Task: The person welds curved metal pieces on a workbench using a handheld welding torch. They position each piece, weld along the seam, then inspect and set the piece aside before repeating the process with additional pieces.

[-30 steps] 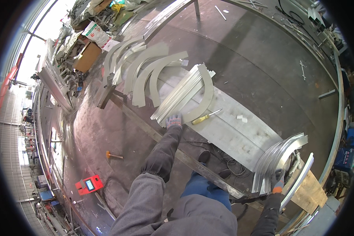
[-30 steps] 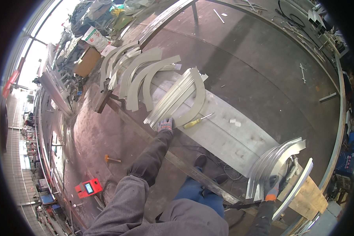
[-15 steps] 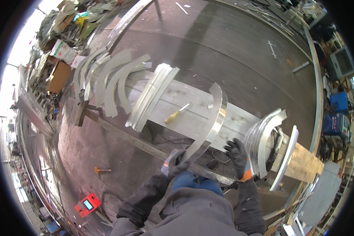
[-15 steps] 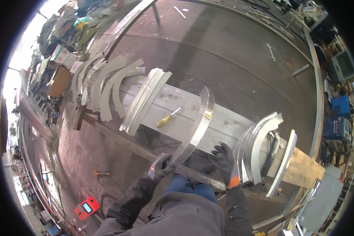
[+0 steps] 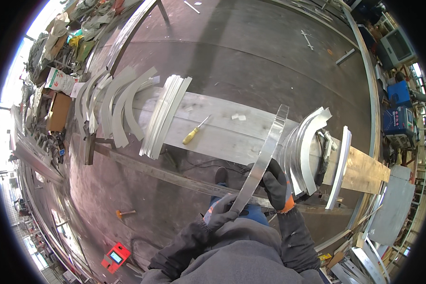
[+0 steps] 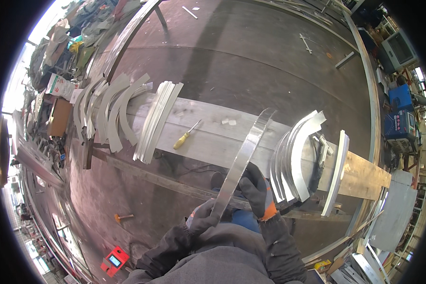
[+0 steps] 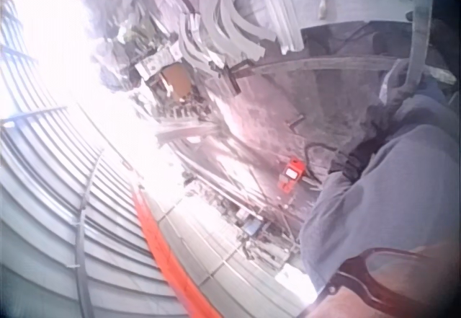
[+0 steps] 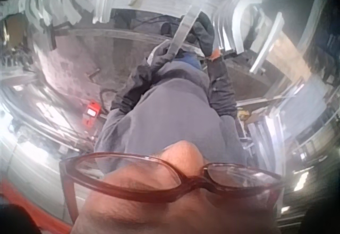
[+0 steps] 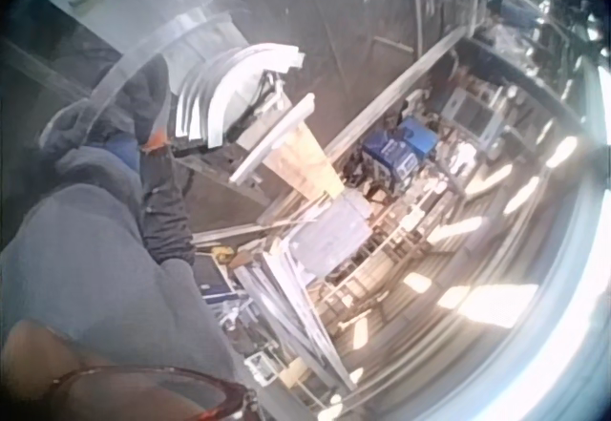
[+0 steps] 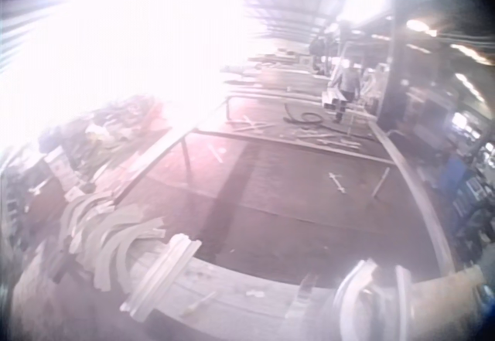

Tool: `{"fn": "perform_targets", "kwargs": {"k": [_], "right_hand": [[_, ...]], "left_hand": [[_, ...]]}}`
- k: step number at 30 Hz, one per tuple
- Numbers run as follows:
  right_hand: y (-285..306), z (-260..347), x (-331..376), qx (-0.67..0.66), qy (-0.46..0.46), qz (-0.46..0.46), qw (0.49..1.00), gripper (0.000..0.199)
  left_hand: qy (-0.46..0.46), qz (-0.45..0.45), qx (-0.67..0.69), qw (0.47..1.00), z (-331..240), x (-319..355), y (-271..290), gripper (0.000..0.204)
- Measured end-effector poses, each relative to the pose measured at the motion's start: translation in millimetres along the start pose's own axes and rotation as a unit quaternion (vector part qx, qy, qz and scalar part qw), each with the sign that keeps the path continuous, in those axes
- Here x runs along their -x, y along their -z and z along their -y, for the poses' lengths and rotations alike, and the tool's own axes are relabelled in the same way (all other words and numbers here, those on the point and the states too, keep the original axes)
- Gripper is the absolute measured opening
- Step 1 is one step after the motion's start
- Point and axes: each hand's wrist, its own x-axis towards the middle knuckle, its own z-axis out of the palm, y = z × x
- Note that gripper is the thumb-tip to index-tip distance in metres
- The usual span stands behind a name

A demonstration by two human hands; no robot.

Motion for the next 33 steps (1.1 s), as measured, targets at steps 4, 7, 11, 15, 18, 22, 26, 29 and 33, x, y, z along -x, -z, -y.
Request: {"fn": "perform_targets", "kwargs": {"k": [4, 7, 11, 15, 18, 22, 26, 29, 33], "right_hand": [[25.3, -29.9, 9.9, -0.028, -0.067, -0.080, 0.994, 0.049], [68.6, -74.0, 23.5, 0.101, -0.023, -0.140, 0.985, 0.045], [179.8, -118.3, 42.6, -0.152, 0.014, -0.341, 0.928, 0.034], [293.5, -120.4, 68.0, 0.248, -0.022, -0.408, 0.878, 0.034], [332.2, -108.9, 56.0, 0.332, -0.064, -0.242, 0.909, 0.051], [308.7, -83.6, 9.9, 0.391, -0.231, -0.027, 0.891, 0.089], [252.7, -64.8, 17.0, 0.049, -0.252, -0.196, 0.946, 0.067], [225.2, -68.8, 6.7, 0.048, -0.206, -0.183, 0.960, 0.067], [180.9, -70.5, -9.8, 0.052, -0.165, -0.136, 0.976, 0.067]], "left_hand": [[-0.080, -0.176, -0.303, 0.933, 28.8, -22.6, 25.5, 0.064], [-0.185, -0.299, -0.417, 0.838, 55.4, -59.3, 71.8, 0.049], [-0.172, -0.345, -0.554, 0.738, 91.0, -101.9, 164.5, 0.069], [-0.078, -0.315, -0.707, 0.628, 101.2, -111.5, 198.5, 0.075], [0.005, -0.292, -0.758, 0.583, 106.5, -123.5, 157.3, 0.071], [0.064, -0.296, -0.663, 0.684, 150.5, -175.4, 50.8, 0.072], [0.083, -0.260, -0.506, 0.818, 198.5, -242.6, -23.5, 0.077], [0.099, -0.225, -0.326, 0.913, 214.5, -264.6, -51.0, 0.081], [0.088, -0.203, -0.112, 0.969, 200.9, -239.0, -63.2, 0.086]]}}
